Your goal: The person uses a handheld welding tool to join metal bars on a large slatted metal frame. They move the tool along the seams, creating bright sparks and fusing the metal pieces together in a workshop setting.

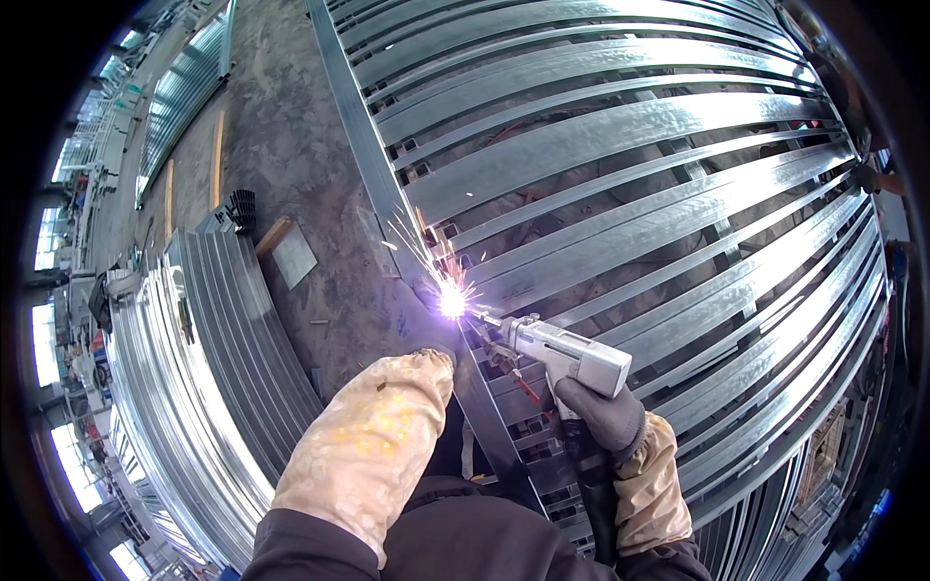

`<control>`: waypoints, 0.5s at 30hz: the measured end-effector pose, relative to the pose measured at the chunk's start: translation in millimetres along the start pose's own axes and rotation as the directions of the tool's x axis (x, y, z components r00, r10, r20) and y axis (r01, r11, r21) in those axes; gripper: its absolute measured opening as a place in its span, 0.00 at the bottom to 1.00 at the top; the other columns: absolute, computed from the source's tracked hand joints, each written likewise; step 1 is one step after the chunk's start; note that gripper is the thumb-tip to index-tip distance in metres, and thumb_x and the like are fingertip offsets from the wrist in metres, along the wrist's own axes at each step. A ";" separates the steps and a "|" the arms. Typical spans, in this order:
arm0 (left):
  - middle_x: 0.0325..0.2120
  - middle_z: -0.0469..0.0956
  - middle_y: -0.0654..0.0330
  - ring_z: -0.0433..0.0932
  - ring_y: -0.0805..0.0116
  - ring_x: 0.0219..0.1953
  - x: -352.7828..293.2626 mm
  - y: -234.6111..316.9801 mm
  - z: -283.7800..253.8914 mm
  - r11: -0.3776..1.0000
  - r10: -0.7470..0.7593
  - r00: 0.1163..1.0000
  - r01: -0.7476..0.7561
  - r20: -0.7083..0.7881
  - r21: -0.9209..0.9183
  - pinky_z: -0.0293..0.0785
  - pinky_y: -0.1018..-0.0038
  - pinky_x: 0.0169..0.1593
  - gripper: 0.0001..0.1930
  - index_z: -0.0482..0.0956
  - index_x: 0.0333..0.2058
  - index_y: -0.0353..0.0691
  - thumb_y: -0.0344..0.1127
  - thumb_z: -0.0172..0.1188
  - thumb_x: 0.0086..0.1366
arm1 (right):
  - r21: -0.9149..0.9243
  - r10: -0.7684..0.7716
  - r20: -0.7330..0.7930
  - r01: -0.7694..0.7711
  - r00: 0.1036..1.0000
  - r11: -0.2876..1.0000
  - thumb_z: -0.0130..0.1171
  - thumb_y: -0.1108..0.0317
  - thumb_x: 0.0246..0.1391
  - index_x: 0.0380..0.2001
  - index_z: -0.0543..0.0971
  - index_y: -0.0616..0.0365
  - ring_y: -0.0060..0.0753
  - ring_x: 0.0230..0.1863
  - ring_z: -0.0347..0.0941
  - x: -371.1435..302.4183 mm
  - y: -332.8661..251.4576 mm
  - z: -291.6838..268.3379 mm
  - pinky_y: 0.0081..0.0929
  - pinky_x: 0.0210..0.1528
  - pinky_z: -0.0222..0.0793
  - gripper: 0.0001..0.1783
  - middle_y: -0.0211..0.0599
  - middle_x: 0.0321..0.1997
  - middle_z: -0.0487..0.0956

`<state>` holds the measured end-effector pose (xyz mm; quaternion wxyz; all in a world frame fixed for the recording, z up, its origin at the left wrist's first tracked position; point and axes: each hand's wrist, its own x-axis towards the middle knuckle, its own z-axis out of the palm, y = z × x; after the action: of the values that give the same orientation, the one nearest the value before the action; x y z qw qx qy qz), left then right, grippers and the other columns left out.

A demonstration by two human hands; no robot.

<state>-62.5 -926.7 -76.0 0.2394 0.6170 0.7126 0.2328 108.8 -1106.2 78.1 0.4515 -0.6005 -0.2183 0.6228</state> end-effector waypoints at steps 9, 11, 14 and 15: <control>0.42 0.78 0.36 0.76 0.34 0.45 1.3 -1.4 -2.1 1.000 0.002 1.000 -0.002 -0.007 0.005 0.70 0.51 0.48 0.20 0.69 0.50 0.31 0.44 0.43 0.76 | 0.003 0.010 0.017 -0.010 1.000 1.000 0.56 0.64 0.60 0.34 0.81 0.62 0.24 0.28 0.77 -3.5 -0.1 0.6 0.24 0.31 0.73 0.12 0.33 0.29 0.79; 0.42 0.78 0.36 0.76 0.34 0.45 2.4 -1.9 -4.3 1.000 0.002 1.000 -0.001 -0.012 0.007 0.70 0.51 0.48 0.20 0.69 0.50 0.31 0.44 0.43 0.76 | 0.017 0.009 0.027 -0.010 1.000 1.000 0.56 0.64 0.60 0.35 0.81 0.62 0.24 0.28 0.77 -3.2 1.8 0.7 0.24 0.31 0.73 0.11 0.33 0.29 0.80; 0.42 0.78 0.36 0.76 0.34 0.45 2.3 -1.9 -4.3 1.000 0.003 1.000 -0.003 -0.014 0.005 0.70 0.51 0.48 0.20 0.69 0.49 0.31 0.44 0.43 0.76 | 0.026 0.012 0.031 -0.013 0.999 1.000 0.56 0.65 0.60 0.36 0.81 0.62 0.24 0.29 0.77 -4.1 4.9 -0.2 0.24 0.32 0.73 0.11 0.33 0.30 0.80; 0.42 0.78 0.36 0.76 0.34 0.45 1.7 -1.9 -3.5 1.000 0.004 1.000 -0.004 -0.011 0.006 0.70 0.51 0.48 0.20 0.69 0.49 0.31 0.44 0.43 0.76 | 0.029 0.021 0.031 -0.022 0.999 0.999 0.56 0.65 0.60 0.36 0.81 0.62 0.24 0.30 0.77 -4.7 5.8 -0.9 0.24 0.33 0.73 0.11 0.33 0.30 0.80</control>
<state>-66.4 -925.3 -74.6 0.2332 0.6178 0.7133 0.2348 107.3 -1113.3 75.8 0.4502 -0.5865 -0.2095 0.6398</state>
